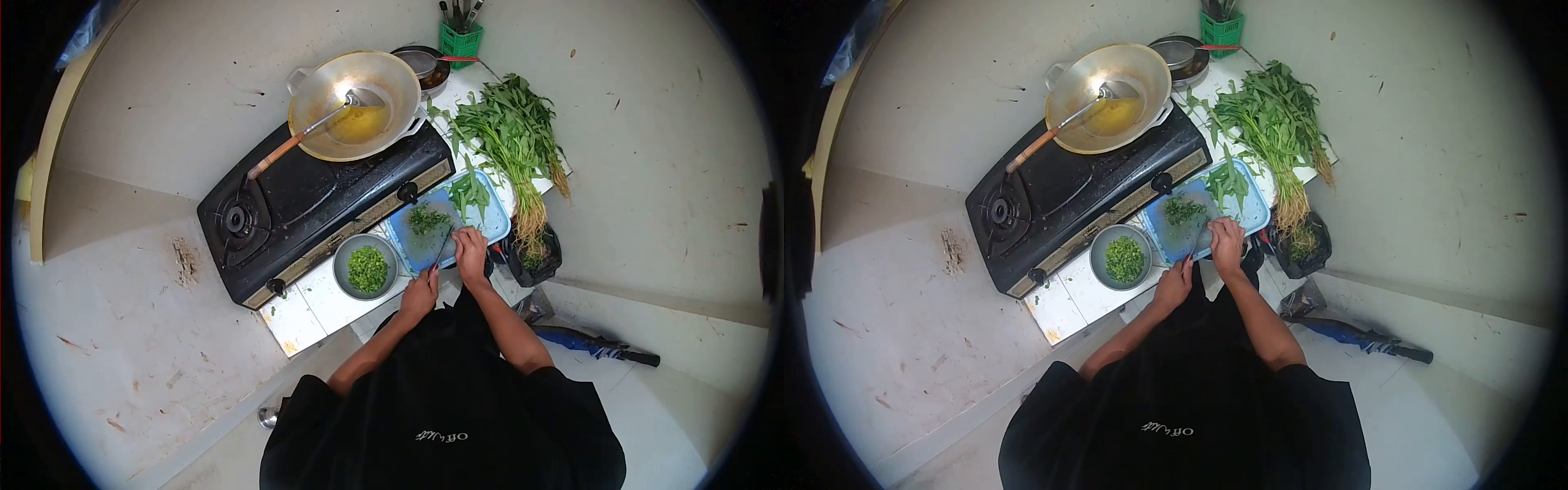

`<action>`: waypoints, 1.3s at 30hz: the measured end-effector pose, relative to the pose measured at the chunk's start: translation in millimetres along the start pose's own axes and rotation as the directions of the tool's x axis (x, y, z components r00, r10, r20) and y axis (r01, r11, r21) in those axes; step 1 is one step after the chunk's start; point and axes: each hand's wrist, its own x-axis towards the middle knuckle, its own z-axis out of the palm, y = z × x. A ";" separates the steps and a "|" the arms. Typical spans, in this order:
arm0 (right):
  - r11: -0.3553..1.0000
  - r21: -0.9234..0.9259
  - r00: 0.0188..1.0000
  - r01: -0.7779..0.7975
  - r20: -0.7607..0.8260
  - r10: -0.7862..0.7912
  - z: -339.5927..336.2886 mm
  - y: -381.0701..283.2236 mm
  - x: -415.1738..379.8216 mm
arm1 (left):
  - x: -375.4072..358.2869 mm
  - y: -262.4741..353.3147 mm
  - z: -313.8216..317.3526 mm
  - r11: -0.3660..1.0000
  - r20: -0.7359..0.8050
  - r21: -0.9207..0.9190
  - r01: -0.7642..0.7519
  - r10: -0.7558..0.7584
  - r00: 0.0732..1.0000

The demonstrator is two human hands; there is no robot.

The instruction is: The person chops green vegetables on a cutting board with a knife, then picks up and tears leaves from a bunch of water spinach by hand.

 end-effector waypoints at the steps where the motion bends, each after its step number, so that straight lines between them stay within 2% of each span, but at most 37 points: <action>1: 1.000 -0.002 1.000 -0.004 0.001 0.004 0.7 0.4 0.0 | 6.1 1.6 1.8 1.000 -0.023 -0.009 0.004 -0.004 1.000; 8: 0.994 0.035 0.995 -0.103 0.004 0.103 2.0 -0.3 2.4 | 21.9 8.4 -13.5 0.988 0.002 -0.149 0.027 -0.027 1.000; 12: 0.994 0.045 0.995 -0.099 0.006 0.099 -0.5 -0.2 2.6 | 15.8 6.1 -15.6 0.991 0.043 -0.134 0.016 -0.011 0.999; 14: 0.997 0.066 0.999 -0.040 -0.012 0.041 -1.9 0.1 3.1 | 12.0 9.4 -18.4 0.994 0.096 -0.112 0.003 0.007 0.995; 21: 1.000 0.009 1.000 0.025 0.018 -0.025 -7.2 -1.1 -3.0 | 9.6 1.2 -13.9 0.995 0.088 -0.094 -0.012 0.021 0.996; 29: 0.969 -0.139 0.977 0.207 0.074 -0.198 -17.1 -2.3 -4.2 | 18.5 3.2 1.1 0.998 0.021 -0.058 -0.032 0.033 0.999; 32: 0.963 -0.165 0.973 0.211 0.128 -0.191 -21.5 -4.4 -4.9 | 26.3 16.5 -4.5 0.998 0.013 -0.039 -0.044 0.045 0.999; 39: 0.972 -0.170 0.984 0.165 0.102 -0.149 -21.5 -4.8 -9.3 | 4.9 -1.4 -1.1 0.999 -0.027 0.035 -0.027 0.028 0.999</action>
